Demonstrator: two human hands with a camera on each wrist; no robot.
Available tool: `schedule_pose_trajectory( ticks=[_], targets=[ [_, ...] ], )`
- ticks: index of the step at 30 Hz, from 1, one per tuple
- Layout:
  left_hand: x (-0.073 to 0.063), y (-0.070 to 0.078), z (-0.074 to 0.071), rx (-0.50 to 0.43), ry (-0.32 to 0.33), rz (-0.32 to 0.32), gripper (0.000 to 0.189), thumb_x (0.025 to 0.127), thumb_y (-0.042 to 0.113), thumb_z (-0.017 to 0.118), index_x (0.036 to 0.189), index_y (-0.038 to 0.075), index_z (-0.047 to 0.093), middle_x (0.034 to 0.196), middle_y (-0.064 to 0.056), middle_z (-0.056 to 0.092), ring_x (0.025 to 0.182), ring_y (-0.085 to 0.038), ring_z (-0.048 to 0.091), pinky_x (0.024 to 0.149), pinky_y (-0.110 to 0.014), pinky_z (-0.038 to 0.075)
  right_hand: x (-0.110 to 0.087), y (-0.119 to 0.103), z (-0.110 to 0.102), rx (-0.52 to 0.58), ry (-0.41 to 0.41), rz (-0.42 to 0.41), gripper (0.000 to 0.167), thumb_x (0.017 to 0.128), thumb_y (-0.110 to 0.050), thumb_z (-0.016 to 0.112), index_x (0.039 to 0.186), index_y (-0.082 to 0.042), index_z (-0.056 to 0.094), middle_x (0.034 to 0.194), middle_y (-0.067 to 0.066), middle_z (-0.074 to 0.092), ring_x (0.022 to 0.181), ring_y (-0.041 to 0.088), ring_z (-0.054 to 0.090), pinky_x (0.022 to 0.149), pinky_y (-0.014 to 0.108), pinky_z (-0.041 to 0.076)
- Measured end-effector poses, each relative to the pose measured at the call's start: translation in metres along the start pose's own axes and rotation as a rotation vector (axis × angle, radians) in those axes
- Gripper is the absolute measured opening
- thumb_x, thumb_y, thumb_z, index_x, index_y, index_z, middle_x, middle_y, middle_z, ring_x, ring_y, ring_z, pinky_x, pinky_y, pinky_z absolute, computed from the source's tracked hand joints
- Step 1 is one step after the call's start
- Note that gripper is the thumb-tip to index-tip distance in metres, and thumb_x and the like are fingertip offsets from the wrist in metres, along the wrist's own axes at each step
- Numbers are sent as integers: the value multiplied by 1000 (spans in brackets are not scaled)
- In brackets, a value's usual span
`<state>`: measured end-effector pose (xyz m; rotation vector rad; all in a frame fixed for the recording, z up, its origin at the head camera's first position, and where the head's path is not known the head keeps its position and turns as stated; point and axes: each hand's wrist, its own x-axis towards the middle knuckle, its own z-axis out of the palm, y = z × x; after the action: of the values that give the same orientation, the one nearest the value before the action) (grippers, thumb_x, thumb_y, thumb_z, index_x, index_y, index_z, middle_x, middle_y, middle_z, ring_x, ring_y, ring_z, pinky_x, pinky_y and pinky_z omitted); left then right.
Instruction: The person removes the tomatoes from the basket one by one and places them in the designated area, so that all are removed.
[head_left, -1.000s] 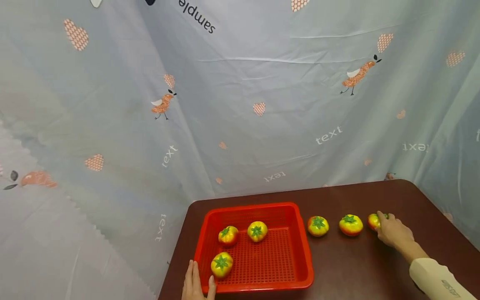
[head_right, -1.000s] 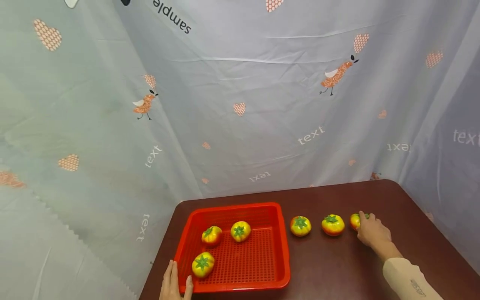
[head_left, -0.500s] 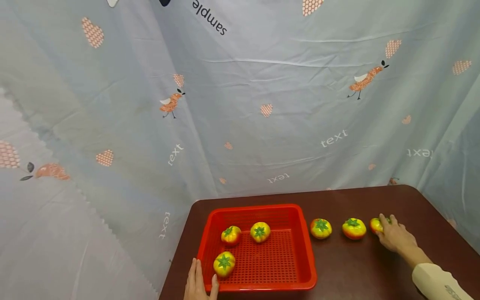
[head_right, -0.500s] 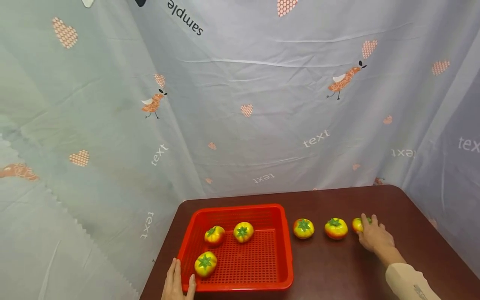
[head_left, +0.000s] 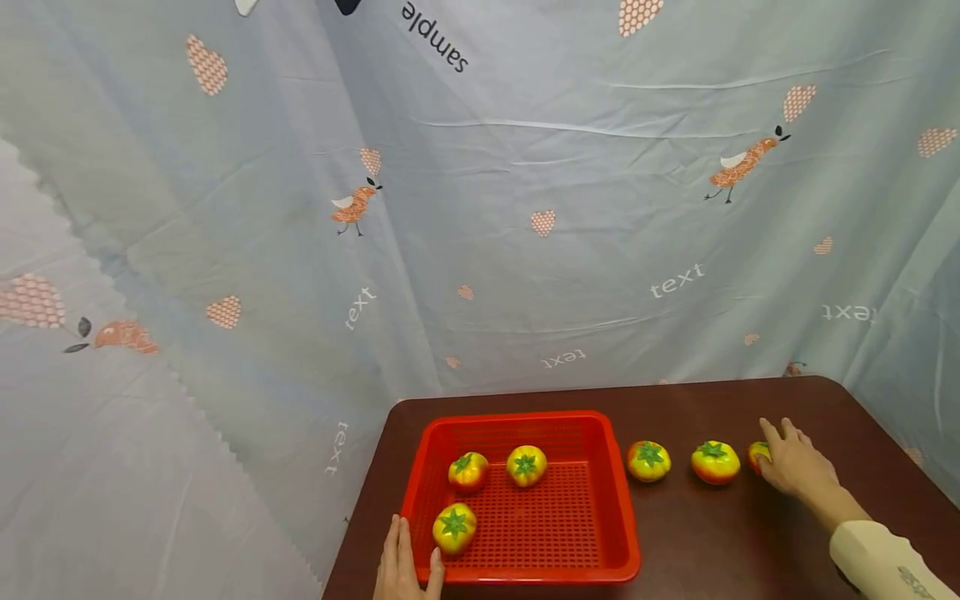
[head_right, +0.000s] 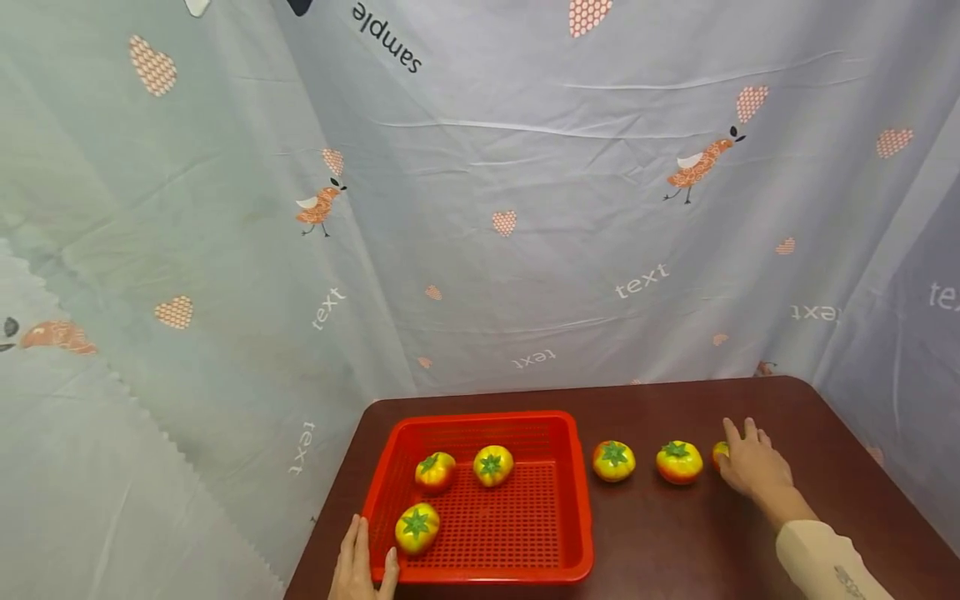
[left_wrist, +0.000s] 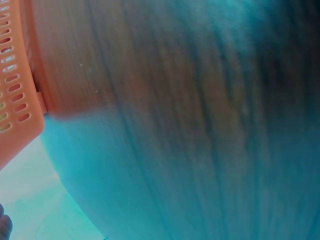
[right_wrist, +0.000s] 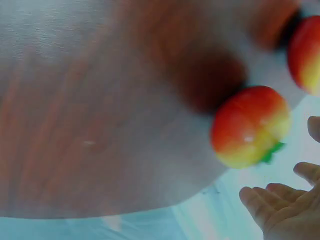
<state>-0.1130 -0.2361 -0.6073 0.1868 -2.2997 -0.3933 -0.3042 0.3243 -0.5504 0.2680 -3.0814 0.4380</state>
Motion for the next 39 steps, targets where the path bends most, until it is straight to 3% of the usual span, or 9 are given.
schedule_pose_trajectory(
  ticks=[4, 8, 13, 19, 22, 27, 33, 39],
  targets=[
    [0, 0, 2, -1, 16, 19, 76, 70, 22, 78, 135, -8, 52, 135, -26, 53, 97, -44, 63, 71, -55, 53, 9, -20, -10, -11, 58, -59, 63, 90, -19, 60, 139, 14, 36, 138, 49, 27, 122, 64, 34, 92, 72, 37],
    [0, -1, 1, -11, 28, 23, 75, 69, 21, 78, 134, -9, 53, 134, -27, 53, 98, -44, 63, 71, -56, 53, 23, -56, -18, -18, 119, -142, 61, 93, -20, 59, 141, 12, 37, 142, 46, 29, 124, 62, 36, 93, 69, 39],
    [-2, -1, -3, -11, 13, -19, 74, 70, 19, 79, 133, -10, 53, 134, -28, 53, 100, -44, 62, 72, -57, 52, 34, -117, -18, 4, 232, -308, 54, 93, -18, 63, 137, 8, 46, 138, 39, 41, 119, 56, 48, 90, 64, 45],
    [-3, 0, -3, 3, -9, -42, 74, 72, 21, 79, 135, -8, 52, 135, -27, 52, 102, -43, 62, 74, -57, 52, 40, -192, -7, -59, 314, -496, 42, 88, -21, 71, 121, 3, 62, 118, 24, 62, 109, 40, 60, 89, 52, 50],
    [-1, 0, -2, 1, 0, -12, 74, 72, 21, 79, 134, -9, 52, 135, -27, 52, 103, -43, 62, 75, -56, 52, 41, -224, 1, -112, 258, -546, 37, 87, -26, 72, 115, -2, 65, 108, 14, 64, 101, 32, 62, 85, 45, 52],
    [1, 0, 0, 5, 24, 4, 74, 70, 21, 77, 134, -8, 53, 134, -26, 54, 103, -41, 62, 74, -55, 53, 38, -257, 15, -137, 39, -558, 41, 89, -33, 71, 116, -3, 64, 106, 13, 63, 96, 31, 61, 81, 44, 53],
    [1, 5, 1, 29, 5, -15, 73, 73, 27, 75, 136, -5, 53, 136, -22, 54, 103, -38, 63, 74, -53, 54, 32, -259, 35, -249, -115, -479, 50, 86, -36, 73, 118, 1, 63, 117, 19, 63, 106, 36, 61, 89, 48, 52],
    [1, 0, -2, 14, 36, 0, 74, 71, 25, 74, 135, -6, 54, 136, -23, 54, 103, -39, 63, 74, -53, 54, 29, -259, 52, -356, -112, -508, 52, 86, -39, 72, 119, 0, 62, 114, 15, 65, 107, 32, 62, 94, 43, 50]
  ],
)
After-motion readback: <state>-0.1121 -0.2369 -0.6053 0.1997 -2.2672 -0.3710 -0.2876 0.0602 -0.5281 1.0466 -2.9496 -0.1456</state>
